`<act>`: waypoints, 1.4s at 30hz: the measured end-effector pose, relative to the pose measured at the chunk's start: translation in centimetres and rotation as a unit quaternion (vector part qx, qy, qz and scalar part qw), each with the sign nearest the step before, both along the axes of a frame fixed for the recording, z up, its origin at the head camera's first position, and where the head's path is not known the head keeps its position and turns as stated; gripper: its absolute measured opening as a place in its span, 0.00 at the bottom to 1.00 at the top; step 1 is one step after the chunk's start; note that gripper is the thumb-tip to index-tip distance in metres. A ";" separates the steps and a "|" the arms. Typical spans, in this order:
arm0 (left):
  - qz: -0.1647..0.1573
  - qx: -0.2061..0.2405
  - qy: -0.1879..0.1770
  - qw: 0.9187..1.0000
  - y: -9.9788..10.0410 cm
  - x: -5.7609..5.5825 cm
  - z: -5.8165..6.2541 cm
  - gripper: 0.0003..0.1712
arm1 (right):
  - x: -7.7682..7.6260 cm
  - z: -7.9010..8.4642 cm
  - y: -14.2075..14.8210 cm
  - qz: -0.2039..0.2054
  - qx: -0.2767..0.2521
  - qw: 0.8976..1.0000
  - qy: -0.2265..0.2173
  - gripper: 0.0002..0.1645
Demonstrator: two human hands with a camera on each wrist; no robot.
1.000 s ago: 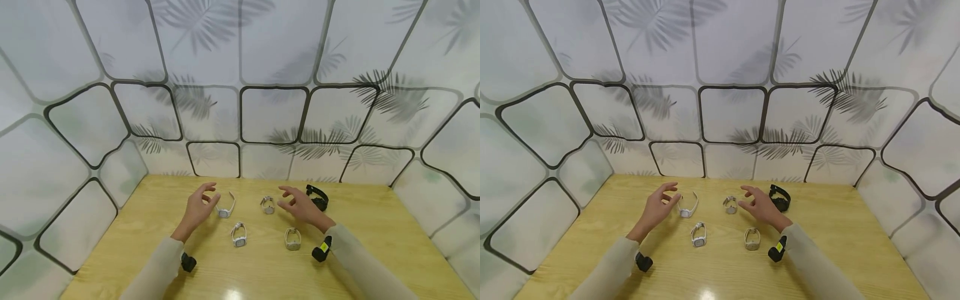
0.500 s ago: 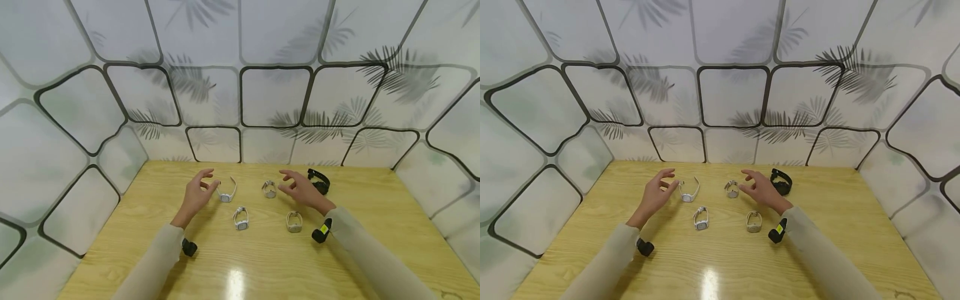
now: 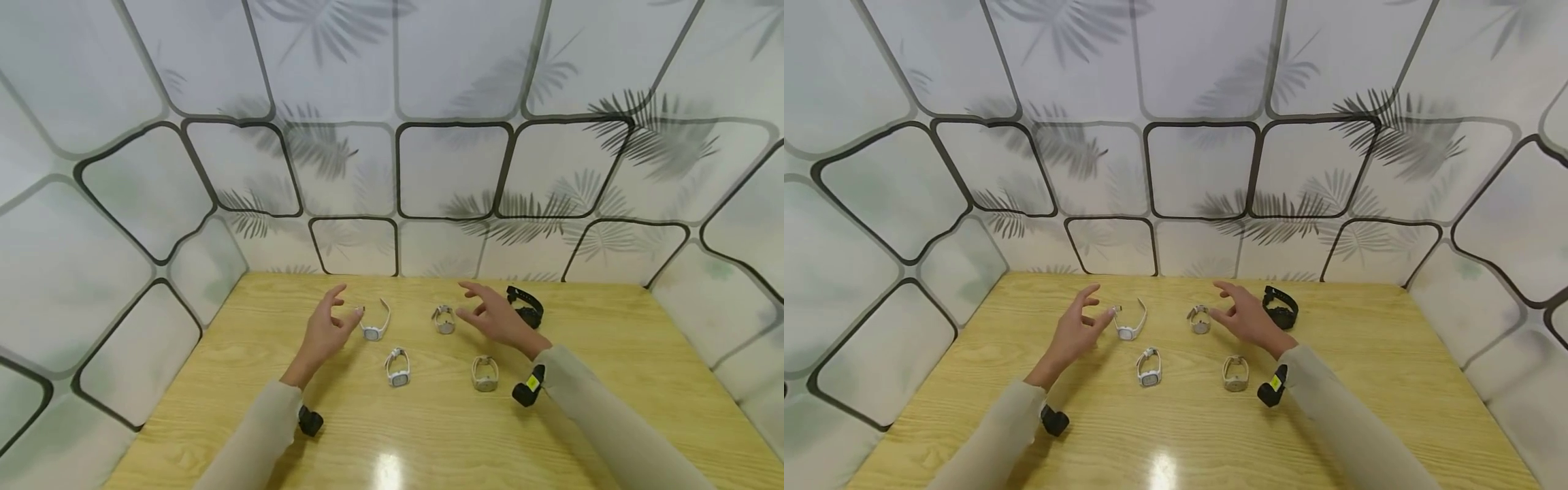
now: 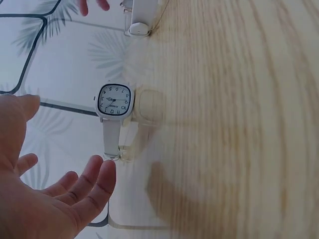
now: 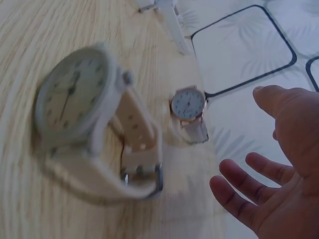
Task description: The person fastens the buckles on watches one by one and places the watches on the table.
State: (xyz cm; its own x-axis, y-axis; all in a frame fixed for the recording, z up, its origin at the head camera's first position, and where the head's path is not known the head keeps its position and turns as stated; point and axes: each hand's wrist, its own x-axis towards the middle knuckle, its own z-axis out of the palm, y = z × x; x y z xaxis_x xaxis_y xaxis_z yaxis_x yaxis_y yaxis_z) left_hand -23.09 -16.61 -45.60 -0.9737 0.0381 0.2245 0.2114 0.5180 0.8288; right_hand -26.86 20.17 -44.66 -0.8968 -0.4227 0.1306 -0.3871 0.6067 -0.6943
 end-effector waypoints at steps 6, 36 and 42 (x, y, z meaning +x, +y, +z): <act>-0.004 -0.011 -0.013 1.000 0.2 -0.1 -0.3 0.43 | -0.3 1.1 -2.4 0.010 0.005 1.000 0.000 0.41; -0.013 0.031 -0.118 0.992 0.5 0.5 -0.8 0.41 | -1.3 -0.5 -11.8 0.042 -0.030 0.992 -0.118 0.44; -0.014 0.044 -0.120 0.992 1.0 0.1 -0.9 0.40 | -1.5 -1.0 -12.4 0.048 -0.014 0.990 -0.133 0.47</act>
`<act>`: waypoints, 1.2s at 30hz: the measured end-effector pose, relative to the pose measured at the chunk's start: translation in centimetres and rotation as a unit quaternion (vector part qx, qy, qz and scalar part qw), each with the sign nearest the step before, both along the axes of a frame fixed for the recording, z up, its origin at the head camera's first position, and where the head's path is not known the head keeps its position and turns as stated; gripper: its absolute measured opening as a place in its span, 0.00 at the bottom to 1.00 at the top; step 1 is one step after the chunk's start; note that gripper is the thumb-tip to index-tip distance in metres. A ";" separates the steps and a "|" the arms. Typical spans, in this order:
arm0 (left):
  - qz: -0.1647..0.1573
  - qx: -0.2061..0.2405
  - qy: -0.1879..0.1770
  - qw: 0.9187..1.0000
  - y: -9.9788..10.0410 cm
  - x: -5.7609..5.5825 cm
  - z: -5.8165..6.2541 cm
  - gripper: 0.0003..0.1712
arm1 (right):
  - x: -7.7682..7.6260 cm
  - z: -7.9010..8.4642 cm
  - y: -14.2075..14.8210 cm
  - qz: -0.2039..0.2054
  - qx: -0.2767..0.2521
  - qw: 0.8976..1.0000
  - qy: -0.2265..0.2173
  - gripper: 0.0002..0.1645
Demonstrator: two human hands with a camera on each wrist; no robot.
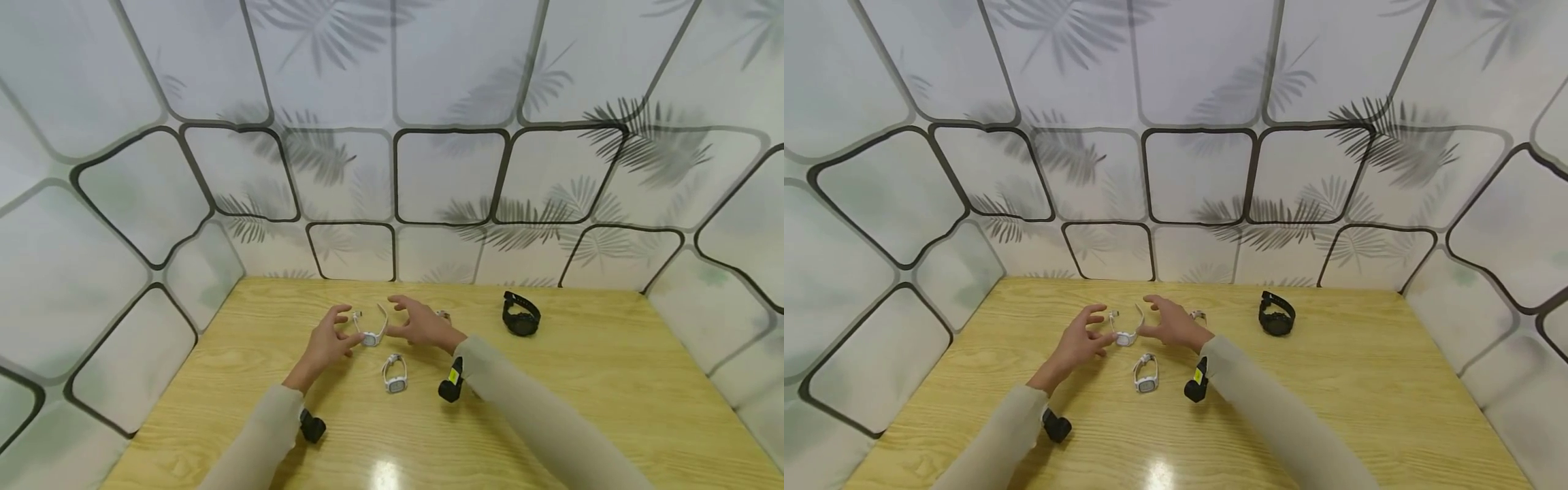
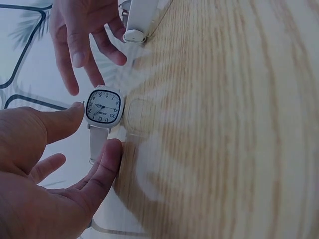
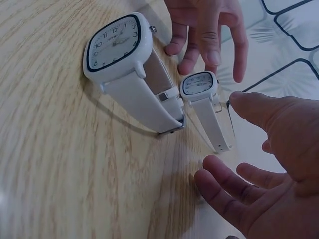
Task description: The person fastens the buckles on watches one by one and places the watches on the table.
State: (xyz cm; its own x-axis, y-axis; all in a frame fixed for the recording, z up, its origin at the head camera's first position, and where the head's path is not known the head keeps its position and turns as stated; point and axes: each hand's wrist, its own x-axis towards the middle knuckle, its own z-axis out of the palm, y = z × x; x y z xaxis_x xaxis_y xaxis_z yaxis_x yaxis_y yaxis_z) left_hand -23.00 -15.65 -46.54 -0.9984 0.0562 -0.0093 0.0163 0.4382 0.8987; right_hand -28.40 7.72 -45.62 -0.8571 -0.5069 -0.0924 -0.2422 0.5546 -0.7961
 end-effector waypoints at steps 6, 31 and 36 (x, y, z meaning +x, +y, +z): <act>-0.001 0.007 -0.008 1.000 0.1 -0.1 -0.1 0.38 | 0.0 0.0 -0.9 0.003 0.020 1.000 -0.003 0.49; -0.026 0.002 0.018 1.000 0.1 -0.6 -0.8 0.13 | -0.3 -0.7 -2.1 0.036 0.049 0.996 0.061 0.29; -0.025 0.009 0.026 0.999 0.1 -0.6 -1.0 0.04 | -0.3 -0.8 -2.2 0.036 0.055 0.995 0.070 0.25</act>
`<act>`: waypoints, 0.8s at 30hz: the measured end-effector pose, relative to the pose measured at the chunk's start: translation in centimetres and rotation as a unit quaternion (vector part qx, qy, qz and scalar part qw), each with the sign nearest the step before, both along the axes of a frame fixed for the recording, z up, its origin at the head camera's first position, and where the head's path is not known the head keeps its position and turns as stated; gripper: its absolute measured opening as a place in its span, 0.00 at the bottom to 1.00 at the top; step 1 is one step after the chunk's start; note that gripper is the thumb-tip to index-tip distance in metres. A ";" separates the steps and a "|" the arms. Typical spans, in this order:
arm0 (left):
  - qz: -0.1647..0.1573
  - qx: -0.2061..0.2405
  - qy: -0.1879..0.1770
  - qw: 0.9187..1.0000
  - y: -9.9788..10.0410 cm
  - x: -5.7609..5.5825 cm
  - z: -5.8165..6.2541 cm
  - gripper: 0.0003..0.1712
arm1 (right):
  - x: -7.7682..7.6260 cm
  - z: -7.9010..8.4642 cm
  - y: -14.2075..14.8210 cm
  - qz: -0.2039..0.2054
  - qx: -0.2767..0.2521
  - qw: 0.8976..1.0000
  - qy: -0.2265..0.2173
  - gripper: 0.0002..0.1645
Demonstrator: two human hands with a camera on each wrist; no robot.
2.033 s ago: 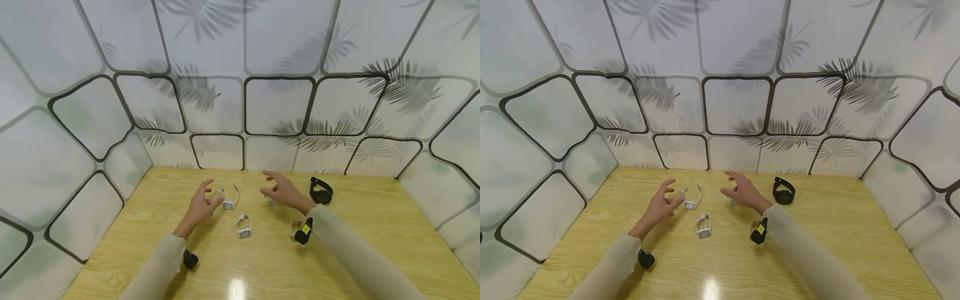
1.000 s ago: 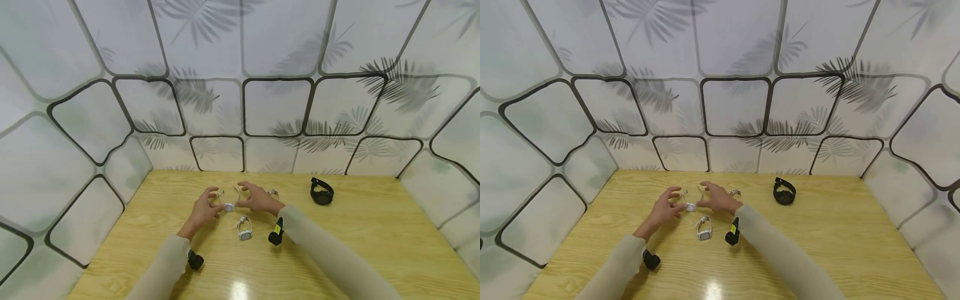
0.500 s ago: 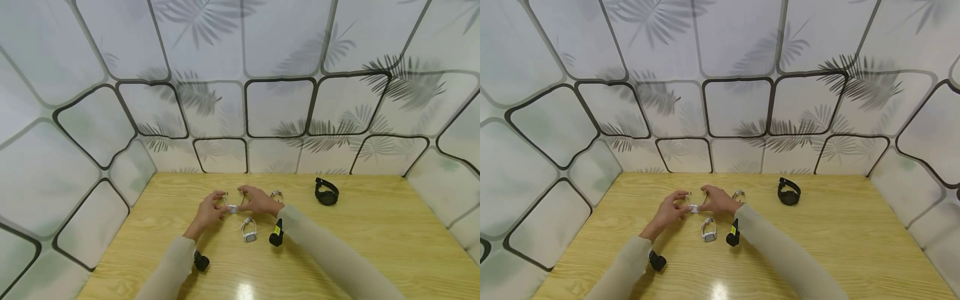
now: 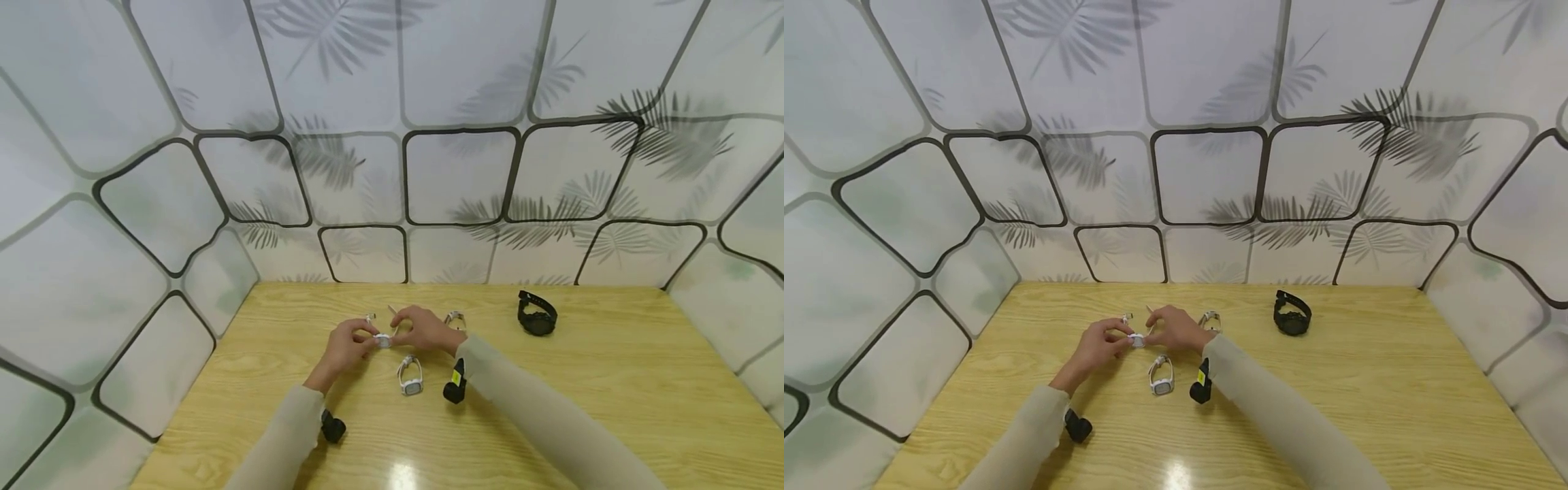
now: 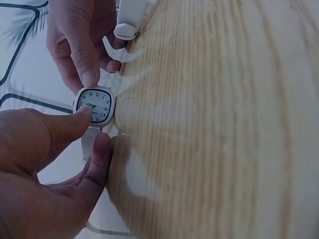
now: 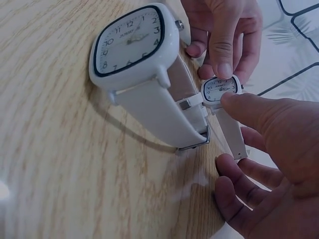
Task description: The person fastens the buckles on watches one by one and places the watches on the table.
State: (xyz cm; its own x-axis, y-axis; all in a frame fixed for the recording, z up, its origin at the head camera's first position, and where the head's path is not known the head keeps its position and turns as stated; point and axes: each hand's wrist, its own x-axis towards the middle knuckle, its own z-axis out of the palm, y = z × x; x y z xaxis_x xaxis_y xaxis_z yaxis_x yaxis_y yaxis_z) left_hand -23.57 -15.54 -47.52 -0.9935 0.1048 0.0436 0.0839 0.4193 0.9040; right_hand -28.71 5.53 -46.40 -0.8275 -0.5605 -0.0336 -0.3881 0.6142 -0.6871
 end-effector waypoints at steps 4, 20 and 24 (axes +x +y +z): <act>-0.003 -0.003 0.007 1.000 0.0 0.2 -0.1 0.04 | 0.1 -0.1 0.0 -0.003 0.013 1.000 0.006 0.34; 0.005 -0.021 0.026 0.999 0.0 0.3 0.1 0.03 | 0.3 0.1 -0.1 -0.017 0.016 1.000 -0.009 0.36; 0.011 -0.014 0.021 1.000 0.3 0.4 0.4 0.03 | 0.4 0.2 0.1 -0.031 -0.002 0.999 -0.012 0.37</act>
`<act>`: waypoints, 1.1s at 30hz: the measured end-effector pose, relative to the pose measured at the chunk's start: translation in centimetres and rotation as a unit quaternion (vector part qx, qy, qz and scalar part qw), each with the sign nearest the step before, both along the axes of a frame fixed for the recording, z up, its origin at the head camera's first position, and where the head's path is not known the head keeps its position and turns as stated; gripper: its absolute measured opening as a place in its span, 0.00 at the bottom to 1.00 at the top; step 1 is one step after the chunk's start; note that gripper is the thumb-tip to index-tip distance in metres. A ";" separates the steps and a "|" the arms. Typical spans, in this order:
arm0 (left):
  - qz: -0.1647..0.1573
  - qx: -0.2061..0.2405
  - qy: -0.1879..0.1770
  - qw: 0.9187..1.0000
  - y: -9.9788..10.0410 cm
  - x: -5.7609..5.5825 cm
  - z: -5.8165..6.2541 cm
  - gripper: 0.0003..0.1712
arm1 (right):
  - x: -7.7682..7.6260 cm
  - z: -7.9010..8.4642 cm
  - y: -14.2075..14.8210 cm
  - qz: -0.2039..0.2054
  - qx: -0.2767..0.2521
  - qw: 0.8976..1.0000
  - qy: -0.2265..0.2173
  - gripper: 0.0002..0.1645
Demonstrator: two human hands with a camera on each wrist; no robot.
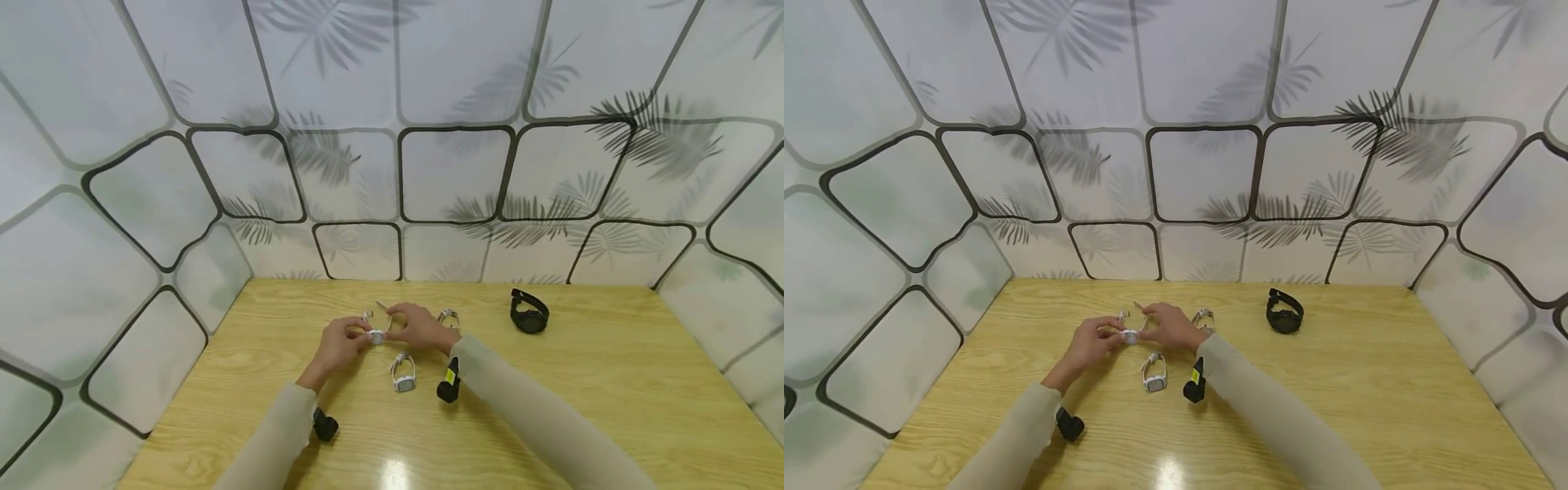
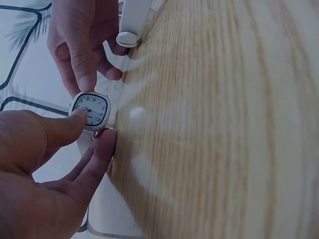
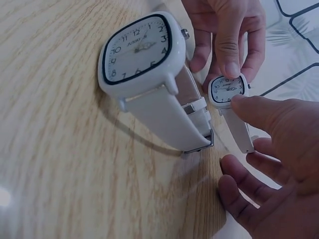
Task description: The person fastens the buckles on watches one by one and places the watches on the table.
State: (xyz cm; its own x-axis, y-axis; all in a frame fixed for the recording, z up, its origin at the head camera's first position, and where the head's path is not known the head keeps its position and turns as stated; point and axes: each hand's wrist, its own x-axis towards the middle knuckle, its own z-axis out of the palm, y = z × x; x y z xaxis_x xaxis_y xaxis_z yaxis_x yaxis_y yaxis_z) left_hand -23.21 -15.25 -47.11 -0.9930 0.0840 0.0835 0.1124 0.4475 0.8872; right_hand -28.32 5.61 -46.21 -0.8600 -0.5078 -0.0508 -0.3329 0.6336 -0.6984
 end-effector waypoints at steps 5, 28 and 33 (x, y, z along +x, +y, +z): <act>0.007 0.025 -0.008 1.000 0.5 0.1 0.3 0.04 | -0.1 -0.2 0.5 -0.008 -0.031 0.999 -0.016 0.39; -0.004 0.159 -0.049 0.986 1.4 0.3 0.7 0.15 | 0.3 -0.4 2.0 -0.004 -0.189 0.976 -0.107 0.39; 0.020 0.172 -0.051 0.984 1.7 0.1 0.9 0.14 | 0.3 0.0 2.2 0.002 -0.197 0.975 -0.102 0.37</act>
State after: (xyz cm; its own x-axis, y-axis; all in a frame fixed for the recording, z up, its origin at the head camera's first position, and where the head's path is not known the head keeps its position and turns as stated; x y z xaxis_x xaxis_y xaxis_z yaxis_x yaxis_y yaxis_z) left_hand -23.14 -13.55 -46.20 -0.9996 0.0280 -0.0004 0.0030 0.1221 0.9925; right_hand -28.01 7.81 -46.17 -0.8504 -0.5257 -0.0208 -0.1634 0.3015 -0.9394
